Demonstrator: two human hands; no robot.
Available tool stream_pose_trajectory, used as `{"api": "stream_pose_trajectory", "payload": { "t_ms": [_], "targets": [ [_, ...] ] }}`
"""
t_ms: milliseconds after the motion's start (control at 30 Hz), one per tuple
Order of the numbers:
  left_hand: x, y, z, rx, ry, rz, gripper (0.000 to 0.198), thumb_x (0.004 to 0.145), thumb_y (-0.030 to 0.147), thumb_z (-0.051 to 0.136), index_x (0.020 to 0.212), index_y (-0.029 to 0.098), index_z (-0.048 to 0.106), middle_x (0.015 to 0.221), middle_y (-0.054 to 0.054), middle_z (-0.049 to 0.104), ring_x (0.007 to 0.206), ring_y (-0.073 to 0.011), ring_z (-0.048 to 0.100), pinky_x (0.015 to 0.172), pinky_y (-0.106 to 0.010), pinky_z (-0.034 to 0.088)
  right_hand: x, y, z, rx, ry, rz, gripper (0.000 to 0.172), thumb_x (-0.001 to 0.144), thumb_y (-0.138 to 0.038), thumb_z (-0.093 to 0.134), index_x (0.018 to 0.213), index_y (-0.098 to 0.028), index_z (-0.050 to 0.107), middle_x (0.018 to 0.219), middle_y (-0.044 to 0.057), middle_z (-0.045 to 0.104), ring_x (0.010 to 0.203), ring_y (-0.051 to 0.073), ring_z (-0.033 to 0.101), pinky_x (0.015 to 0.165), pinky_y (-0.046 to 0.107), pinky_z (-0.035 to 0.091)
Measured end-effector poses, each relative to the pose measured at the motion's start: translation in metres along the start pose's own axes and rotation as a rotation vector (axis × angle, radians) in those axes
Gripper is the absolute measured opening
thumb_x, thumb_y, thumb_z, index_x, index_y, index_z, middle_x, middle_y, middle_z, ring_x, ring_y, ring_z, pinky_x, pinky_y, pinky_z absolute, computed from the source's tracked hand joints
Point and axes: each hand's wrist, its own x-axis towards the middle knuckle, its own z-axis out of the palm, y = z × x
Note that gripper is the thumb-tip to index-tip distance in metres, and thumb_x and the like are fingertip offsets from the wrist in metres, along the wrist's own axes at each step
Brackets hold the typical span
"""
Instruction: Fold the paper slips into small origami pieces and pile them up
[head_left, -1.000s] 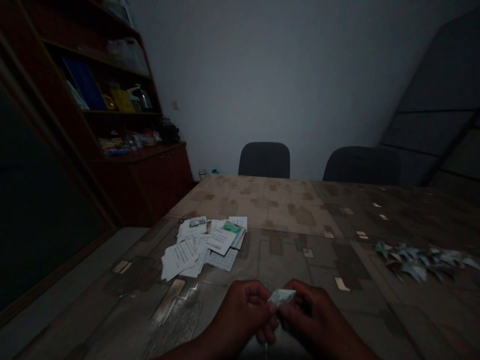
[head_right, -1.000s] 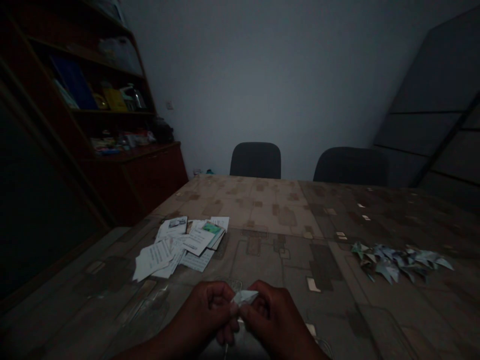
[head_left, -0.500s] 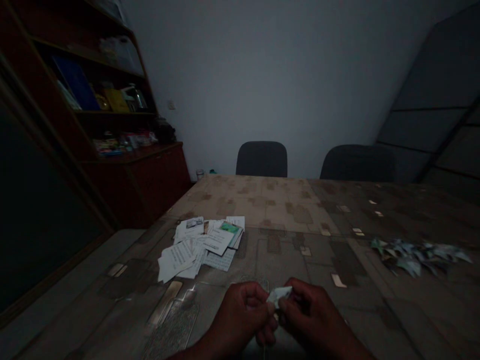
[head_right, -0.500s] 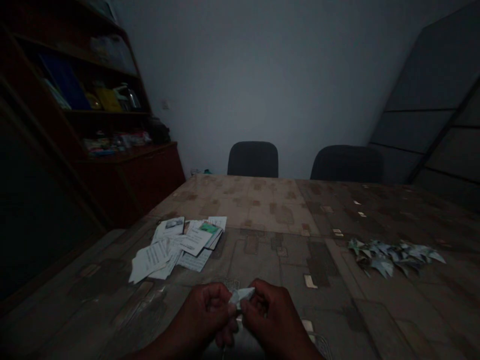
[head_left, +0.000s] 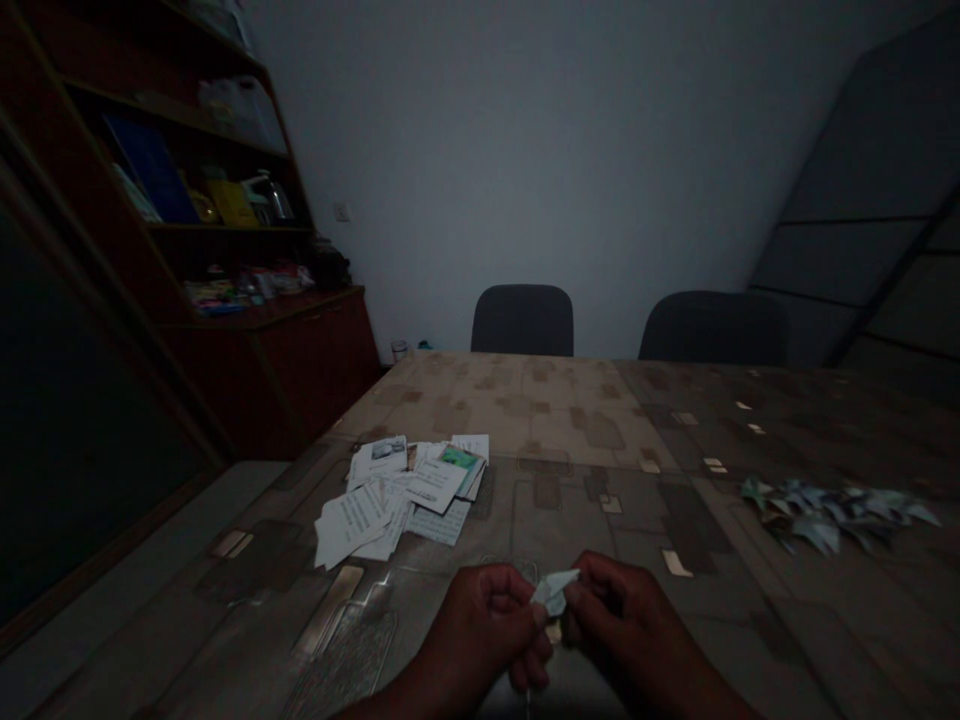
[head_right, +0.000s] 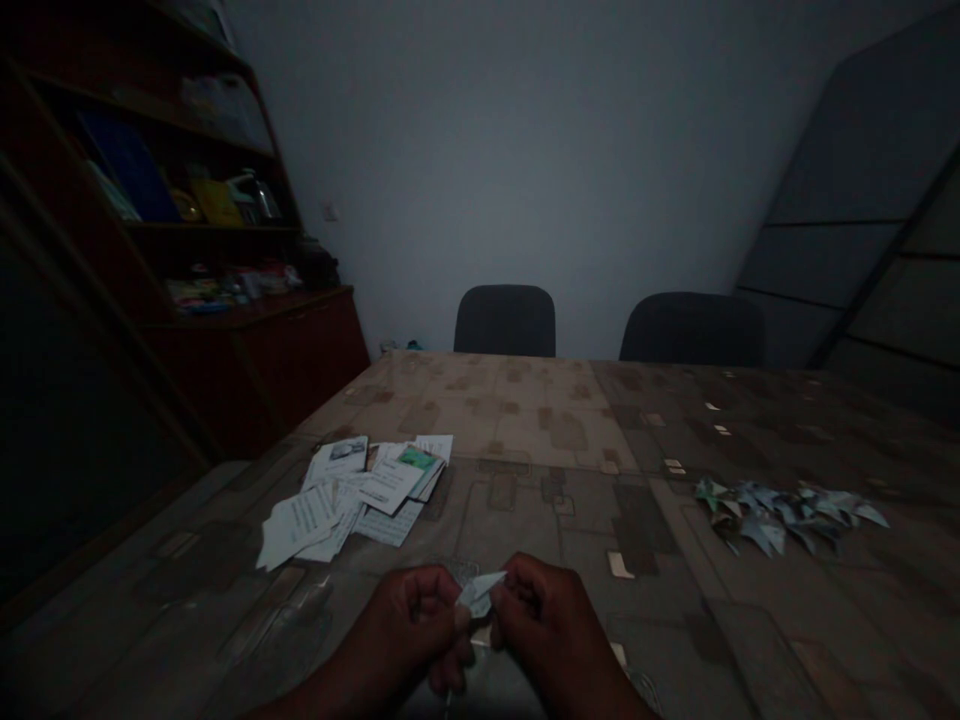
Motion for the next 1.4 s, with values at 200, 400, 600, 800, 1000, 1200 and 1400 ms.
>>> {"api": "stream_pose_trajectory", "payload": {
  "t_ms": [200,400,600,800,1000,1200,1400],
  "targets": [
    [0.002,0.001,-0.002,-0.010,-0.014,0.004,0.028,0.066,0.037,0.068,0.067,0.017,0.050,0.052,0.000,0.065,0.038,-0.0097,0.059,0.036,-0.016,0.038,0.002,-0.003,-0.008,-0.023,0.031,-0.016,0.029,0.083,-0.042,0.052,0.064,-0.019,0.052,0.058,0.000,0.055,0.055,0.014,0.048,0.052,0.025,0.034],
    [0.004,0.002,-0.002,-0.006,0.014,-0.037,0.026,0.062,0.036,0.067,0.068,0.018,0.049,0.049,0.001,0.064,0.036,-0.0102,0.057,0.034,-0.017,0.036,0.000,-0.009,-0.021,-0.141,0.011,-0.057,0.026,0.086,-0.041,0.052,0.077,-0.017,0.060,0.065,-0.001,0.054,0.061,0.015,0.049,0.055,0.025,0.035],
    [0.003,-0.002,-0.001,0.096,0.015,-0.040,0.026,0.064,0.037,0.067,0.069,0.016,0.053,0.050,0.001,0.063,0.036,-0.0091,0.055,0.035,-0.017,0.037,-0.003,-0.009,-0.016,-0.319,-0.068,-0.095,0.015,0.080,-0.029,0.055,0.076,-0.017,0.064,0.066,-0.001,0.056,0.063,0.015,0.051,0.057,0.025,0.034],
    [0.002,0.008,-0.007,0.127,-0.055,-0.009,0.028,0.068,0.038,0.069,0.071,0.014,0.056,0.053,0.000,0.064,0.039,-0.0090,0.056,0.037,-0.016,0.037,-0.001,0.001,-0.010,-0.203,-0.062,-0.028,0.030,0.082,-0.044,0.053,0.065,-0.018,0.052,0.058,-0.004,0.044,0.058,0.013,0.039,0.052,0.024,0.027],
    [-0.002,0.023,-0.010,0.087,-0.047,0.048,0.032,0.068,0.042,0.071,0.071,0.014,0.056,0.052,0.000,0.064,0.040,-0.0094,0.056,0.038,-0.017,0.037,0.001,0.007,-0.007,0.041,-0.045,-0.010,0.044,0.081,-0.058,0.059,0.067,-0.018,0.052,0.059,-0.004,0.043,0.057,0.012,0.036,0.053,0.024,0.027],
    [-0.002,0.025,-0.015,0.027,-0.105,0.081,0.027,0.073,0.038,0.068,0.074,0.014,0.057,0.054,-0.001,0.065,0.040,-0.0102,0.057,0.036,-0.017,0.036,-0.002,-0.001,-0.006,0.073,0.009,-0.006,0.051,0.074,-0.066,0.064,0.064,-0.017,0.054,0.057,-0.003,0.047,0.056,0.012,0.039,0.053,0.024,0.028],
    [0.000,0.024,-0.010,-0.199,-0.079,0.169,0.048,0.050,0.035,0.088,0.082,0.013,0.060,0.067,-0.001,0.067,0.049,-0.0099,0.058,0.048,-0.021,0.045,-0.005,-0.010,-0.003,0.263,0.084,0.070,0.058,0.064,-0.074,0.069,0.061,-0.019,0.049,0.051,-0.005,0.045,0.048,0.010,0.038,0.050,0.023,0.028]
  ]
}}
